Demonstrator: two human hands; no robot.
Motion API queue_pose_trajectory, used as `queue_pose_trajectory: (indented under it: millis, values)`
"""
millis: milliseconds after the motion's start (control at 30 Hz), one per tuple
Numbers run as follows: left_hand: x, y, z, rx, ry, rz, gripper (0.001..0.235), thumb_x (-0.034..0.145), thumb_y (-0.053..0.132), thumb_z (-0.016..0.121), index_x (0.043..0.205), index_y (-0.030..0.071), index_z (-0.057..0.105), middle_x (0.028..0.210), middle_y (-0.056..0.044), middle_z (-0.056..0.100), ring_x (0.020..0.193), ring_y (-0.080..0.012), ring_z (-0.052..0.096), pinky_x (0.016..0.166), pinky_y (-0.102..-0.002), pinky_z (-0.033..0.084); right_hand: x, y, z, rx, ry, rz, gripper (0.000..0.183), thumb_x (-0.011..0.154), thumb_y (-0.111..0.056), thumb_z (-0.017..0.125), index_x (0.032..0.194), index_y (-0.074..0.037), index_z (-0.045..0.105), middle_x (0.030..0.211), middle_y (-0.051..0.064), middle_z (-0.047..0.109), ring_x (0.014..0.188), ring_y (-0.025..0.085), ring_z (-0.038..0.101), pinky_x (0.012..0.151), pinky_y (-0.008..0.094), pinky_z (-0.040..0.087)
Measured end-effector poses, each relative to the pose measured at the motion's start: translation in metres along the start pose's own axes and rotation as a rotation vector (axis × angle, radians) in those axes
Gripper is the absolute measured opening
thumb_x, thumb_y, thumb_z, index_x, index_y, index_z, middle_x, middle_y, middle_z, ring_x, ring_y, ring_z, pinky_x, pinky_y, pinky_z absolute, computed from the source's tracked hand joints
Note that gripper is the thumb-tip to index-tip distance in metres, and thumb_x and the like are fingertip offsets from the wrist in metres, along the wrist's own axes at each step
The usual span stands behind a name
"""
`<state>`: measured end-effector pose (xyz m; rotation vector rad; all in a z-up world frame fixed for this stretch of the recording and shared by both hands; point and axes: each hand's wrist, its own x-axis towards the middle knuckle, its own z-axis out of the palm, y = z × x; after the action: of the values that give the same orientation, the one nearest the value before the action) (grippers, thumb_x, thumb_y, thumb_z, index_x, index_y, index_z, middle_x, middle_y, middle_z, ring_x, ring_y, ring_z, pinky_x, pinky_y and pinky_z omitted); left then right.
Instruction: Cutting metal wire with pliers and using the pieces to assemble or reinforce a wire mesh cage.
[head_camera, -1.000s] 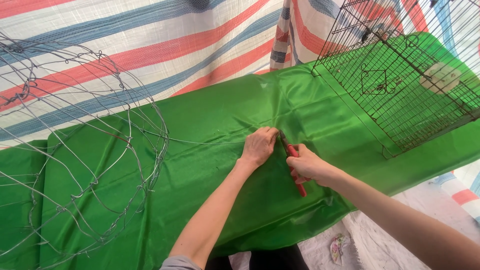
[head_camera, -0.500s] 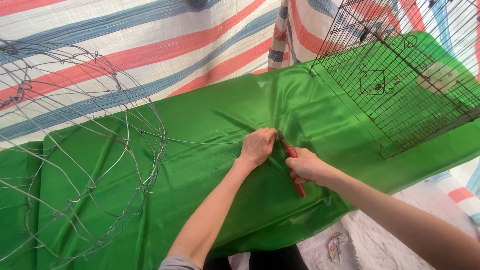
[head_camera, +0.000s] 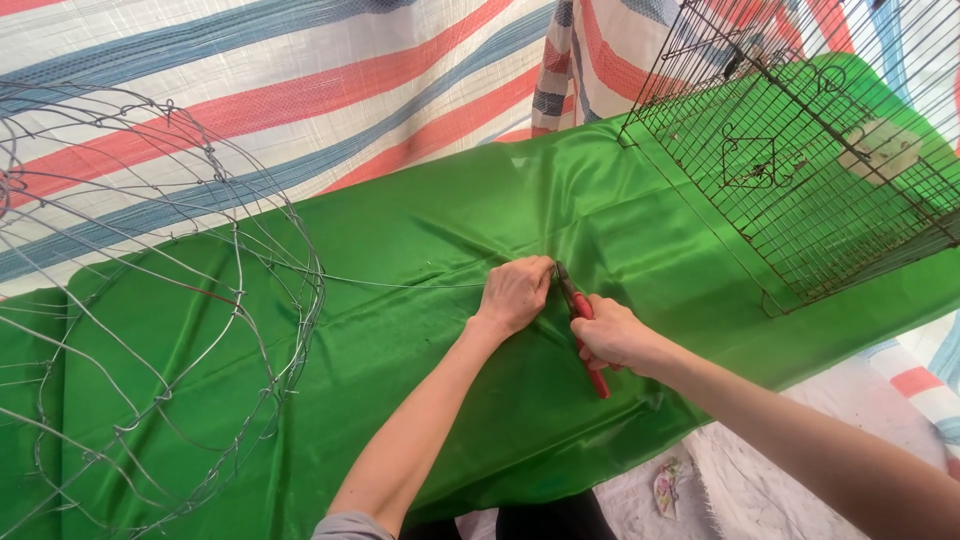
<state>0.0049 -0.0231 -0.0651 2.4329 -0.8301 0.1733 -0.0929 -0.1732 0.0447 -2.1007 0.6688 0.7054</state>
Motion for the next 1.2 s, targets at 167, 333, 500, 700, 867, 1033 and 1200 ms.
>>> queue_pose_trajectory:
  millis: [167, 333, 500, 700, 867, 1033, 1200]
  values:
    - [0.001, 0.001, -0.001, -0.012, 0.005, 0.004, 0.019, 0.101, 0.032, 0.043, 0.095, 0.022, 0.058, 0.079, -0.003, 0.061, 0.083, -0.0277, 0.07, 0.069, -0.043, 0.059, -0.001, -0.001, -0.002, -0.01, -0.015, 0.008, 0.057, 0.088, -0.022, 0.053, 0.142, -0.004, 0.051, 0.078, 0.024, 0.076, 0.07, 0.035, 0.078, 0.059, 0.037, 0.062]
    - [0.001, 0.002, -0.003, -0.032, 0.024, 0.013, 0.019, 0.1, 0.032, 0.045, 0.094, 0.02, 0.059, 0.079, -0.005, 0.062, 0.082, -0.031, 0.07, 0.068, -0.045, 0.059, -0.004, -0.002, -0.002, 0.014, -0.01, -0.005, 0.058, 0.089, -0.021, 0.052, 0.143, -0.001, 0.051, 0.077, 0.026, 0.075, 0.07, 0.038, 0.077, 0.061, 0.039, 0.062]
    - [0.001, 0.005, -0.006, -0.016, 0.031, 0.008, 0.02, 0.099, 0.032, 0.045, 0.091, 0.02, 0.058, 0.077, -0.005, 0.063, 0.081, -0.0318, 0.07, 0.068, -0.045, 0.059, -0.001, 0.005, 0.0, 0.035, -0.011, -0.029, 0.056, 0.088, -0.022, 0.053, 0.14, -0.004, 0.053, 0.077, 0.025, 0.075, 0.069, 0.036, 0.078, 0.059, 0.037, 0.063]
    - [-0.005, 0.011, -0.027, -0.047, -0.029, -0.039, 0.019, 0.1, 0.03, 0.048, 0.101, 0.02, 0.064, 0.089, -0.007, 0.068, 0.09, -0.0335, 0.071, 0.075, -0.047, 0.059, -0.021, 0.006, -0.006, 0.13, -0.071, -0.01, 0.067, 0.084, -0.022, 0.061, 0.149, -0.009, 0.053, 0.092, 0.024, 0.074, 0.07, 0.031, 0.07, 0.046, 0.03, 0.05]
    - [-0.012, 0.035, -0.059, -0.123, -0.033, -0.024, 0.02, 0.101, 0.028, 0.05, 0.109, 0.02, 0.067, 0.097, -0.009, 0.071, 0.095, -0.0363, 0.071, 0.08, -0.05, 0.059, -0.046, 0.013, -0.015, 0.219, -0.064, -0.06, 0.071, 0.084, -0.016, 0.062, 0.153, -0.006, 0.048, 0.097, 0.021, 0.069, 0.1, 0.032, 0.067, 0.073, 0.036, 0.053]
    - [-0.017, 0.038, -0.062, -0.113, -0.063, -0.032, 0.02, 0.103, 0.027, 0.049, 0.111, 0.022, 0.067, 0.097, -0.005, 0.069, 0.093, -0.0342, 0.071, 0.081, -0.049, 0.06, -0.032, 0.026, -0.015, 0.205, -0.038, -0.111, 0.055, 0.082, -0.015, 0.065, 0.136, -0.01, 0.064, 0.077, 0.017, 0.059, 0.048, 0.022, 0.05, 0.037, 0.032, 0.041]
    - [-0.025, 0.046, -0.063, -0.09, -0.066, -0.048, 0.02, 0.103, 0.029, 0.048, 0.11, 0.021, 0.066, 0.094, -0.004, 0.066, 0.092, -0.0324, 0.071, 0.08, -0.049, 0.06, -0.026, 0.039, -0.008, 0.225, -0.063, -0.152, 0.05, 0.081, -0.01, 0.062, 0.132, -0.006, 0.064, 0.073, 0.01, 0.047, 0.045, 0.016, 0.04, 0.033, 0.029, 0.035]
